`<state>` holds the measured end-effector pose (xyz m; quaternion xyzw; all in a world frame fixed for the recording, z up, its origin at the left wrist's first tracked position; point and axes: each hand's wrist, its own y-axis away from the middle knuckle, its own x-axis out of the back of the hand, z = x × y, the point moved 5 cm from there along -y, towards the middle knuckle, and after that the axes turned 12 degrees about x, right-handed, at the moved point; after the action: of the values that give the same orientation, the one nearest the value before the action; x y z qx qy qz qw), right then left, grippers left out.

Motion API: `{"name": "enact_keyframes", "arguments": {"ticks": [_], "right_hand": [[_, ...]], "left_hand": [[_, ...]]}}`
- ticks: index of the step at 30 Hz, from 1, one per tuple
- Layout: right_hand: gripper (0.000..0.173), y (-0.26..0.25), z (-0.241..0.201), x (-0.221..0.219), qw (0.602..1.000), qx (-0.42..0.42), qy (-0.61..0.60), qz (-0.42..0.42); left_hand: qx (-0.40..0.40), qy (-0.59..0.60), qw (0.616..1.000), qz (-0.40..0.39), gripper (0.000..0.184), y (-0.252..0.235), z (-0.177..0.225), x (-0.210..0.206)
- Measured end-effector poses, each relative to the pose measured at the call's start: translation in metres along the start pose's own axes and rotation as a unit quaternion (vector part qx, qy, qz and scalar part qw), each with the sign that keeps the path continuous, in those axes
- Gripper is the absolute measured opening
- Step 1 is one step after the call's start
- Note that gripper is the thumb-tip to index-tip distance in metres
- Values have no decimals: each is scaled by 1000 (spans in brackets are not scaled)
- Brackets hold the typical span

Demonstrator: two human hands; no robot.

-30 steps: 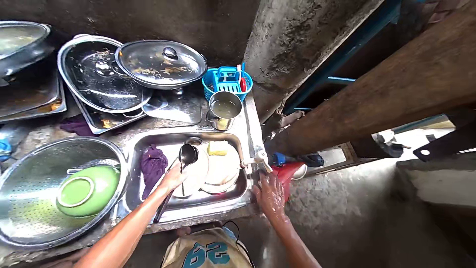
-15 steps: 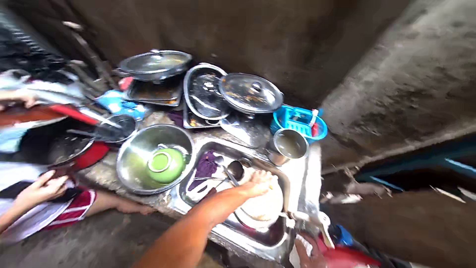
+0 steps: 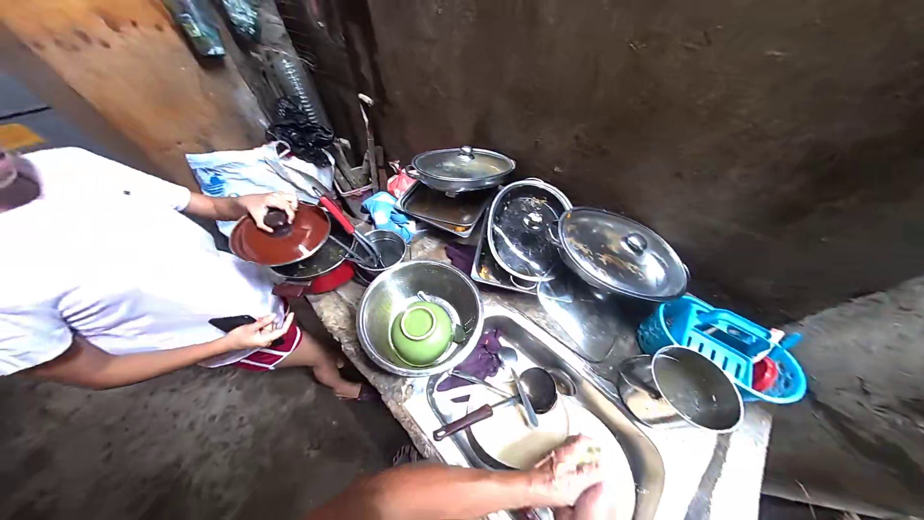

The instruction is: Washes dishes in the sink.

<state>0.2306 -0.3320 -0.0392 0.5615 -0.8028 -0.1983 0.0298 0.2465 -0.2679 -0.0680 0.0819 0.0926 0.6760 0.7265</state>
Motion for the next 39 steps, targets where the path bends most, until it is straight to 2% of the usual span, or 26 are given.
{"name": "enact_keyframes", "arguments": {"ticks": [2,3,5,7,9,11,15,16,18,22,26,29,31,34,36,38,39], "right_hand": [[50,0,22,-9,992,102,42,-66],[53,0,24,-14,984,140,78,-82],[48,-14,21,-19,974,182,115,-68],[40,-46,17,-13,982,169,77,-25],[35,-60,9,0,994,103,41,21],[37,-50,7,7,997,71,42,3],[53,-9,18,-8,971,166,162,-65],[62,-8,20,-10,952,202,213,-92],[62,-26,16,-6,925,261,253,-110],[46,-71,-1,13,960,234,149,-32],[56,-12,4,-8,917,259,273,-131],[56,-11,4,-14,884,320,306,-153],[51,-41,-11,-8,907,301,270,-121],[44,-73,-9,5,958,235,155,-63],[50,-52,-3,1,951,233,176,-106],[53,-10,6,-8,922,241,251,-170],[53,4,12,-10,904,267,274,-189]], "left_hand": [[43,93,995,4,50,-27,-3,16],[50,151,987,9,51,-38,-7,21],[65,179,980,59,43,-40,-5,25],[65,168,977,116,37,-25,2,15],[28,156,980,117,40,-7,6,-1],[16,125,987,102,43,0,7,-7],[158,149,976,33,49,-14,6,10],[183,173,967,38,46,-15,4,12],[203,237,948,59,43,-11,-1,4],[165,261,949,58,44,3,-11,-20],[180,203,960,61,48,-5,3,7],[211,284,934,54,48,-2,-1,10],[214,344,912,67,41,0,-3,-7],[183,321,925,82,39,8,2,-20],[166,279,940,104,39,4,9,-10],[176,202,954,133,44,2,17,11],[182,184,958,120,48,4,16,19]]}}
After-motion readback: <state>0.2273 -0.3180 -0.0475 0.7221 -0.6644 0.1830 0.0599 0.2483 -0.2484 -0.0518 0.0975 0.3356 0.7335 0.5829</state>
